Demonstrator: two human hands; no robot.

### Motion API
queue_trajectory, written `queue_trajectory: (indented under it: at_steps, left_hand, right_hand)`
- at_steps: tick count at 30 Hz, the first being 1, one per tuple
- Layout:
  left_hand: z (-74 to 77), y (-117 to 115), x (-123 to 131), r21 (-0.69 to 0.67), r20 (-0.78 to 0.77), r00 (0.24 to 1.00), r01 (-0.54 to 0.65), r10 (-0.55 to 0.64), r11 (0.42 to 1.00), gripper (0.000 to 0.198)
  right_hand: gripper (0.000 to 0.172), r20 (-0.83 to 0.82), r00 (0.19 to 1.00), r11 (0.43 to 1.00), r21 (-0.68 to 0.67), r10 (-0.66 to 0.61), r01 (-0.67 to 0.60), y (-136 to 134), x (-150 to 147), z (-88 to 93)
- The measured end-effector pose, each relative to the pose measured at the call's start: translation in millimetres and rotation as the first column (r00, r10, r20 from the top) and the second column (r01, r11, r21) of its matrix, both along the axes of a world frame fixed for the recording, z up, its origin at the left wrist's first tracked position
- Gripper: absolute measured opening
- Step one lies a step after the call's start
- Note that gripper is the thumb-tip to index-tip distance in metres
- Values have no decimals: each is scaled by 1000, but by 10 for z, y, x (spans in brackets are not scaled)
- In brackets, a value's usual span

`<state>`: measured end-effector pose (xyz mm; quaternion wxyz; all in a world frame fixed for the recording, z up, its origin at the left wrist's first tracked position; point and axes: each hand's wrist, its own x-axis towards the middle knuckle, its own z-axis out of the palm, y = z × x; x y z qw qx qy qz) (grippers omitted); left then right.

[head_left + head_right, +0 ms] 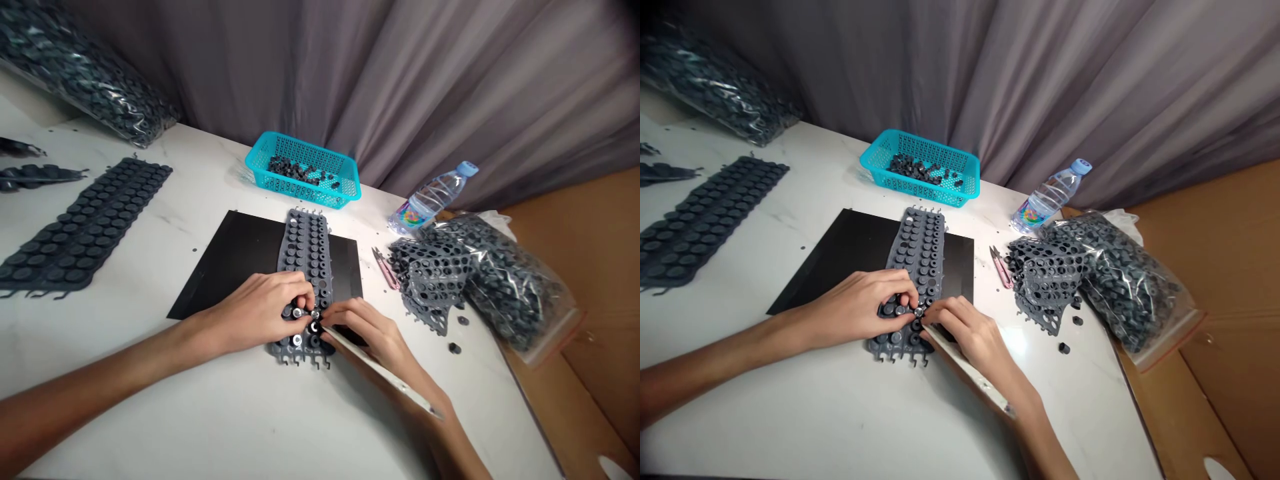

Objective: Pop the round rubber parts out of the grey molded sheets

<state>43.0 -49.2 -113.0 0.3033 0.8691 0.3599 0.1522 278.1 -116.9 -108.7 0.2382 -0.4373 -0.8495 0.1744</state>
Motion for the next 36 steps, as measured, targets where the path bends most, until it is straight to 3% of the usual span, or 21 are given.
queue_trajectory:
  at_steps: [10, 18, 25, 27, 29, 33, 34, 36]
  left_hand:
    - [-3, 6, 1, -39, 25, 1000, -11, 12, 999, 8]
    - [-20, 30, 2, -63, 47, 999, -7, 10, 998, 9]
    - [-39, 64, 11, -96, 38, 999, -1, 4, 995, 10]
    - [-60, 73, 12, -116, 38, 999, 6, -2, 993, 10]
    - [-85, 82, 11, -137, 39, 999, 16, -11, 990, 11]
    - [-109, 98, 4, -151, 31, 999, 29, -24, 988, 13]
    - [-105, 101, 1, -150, 35, 999, 37, -32, 988, 12]
    - [-89, 102, -5, -146, 51, 997, 60, -53, 987, 10]
  right_hand:
    - [12, 126, 991, 992, 123, -41, 25, -5, -37, -64]
    - [19, 327, 939, 926, 377, -106, -27, -63, -133, -97]
    - [24, 405, 911, 955, 293, -78, -49, -131, -204, -122]
    - [24, 363, 923, 959, 283, -131, 25, -134, -238, -141]
    - [25, 275, 924, 943, 275, -265, 188, -113, -233, -163]
    - [28, 134, 770, 776, 222, -624, 590, -34, 27, -195]
    - [28, 148, 741, 753, 211, -655, 624, -21, 134, -198]
    - [30, 183, 752, 773, 198, -633, 602, -8, 340, -195]
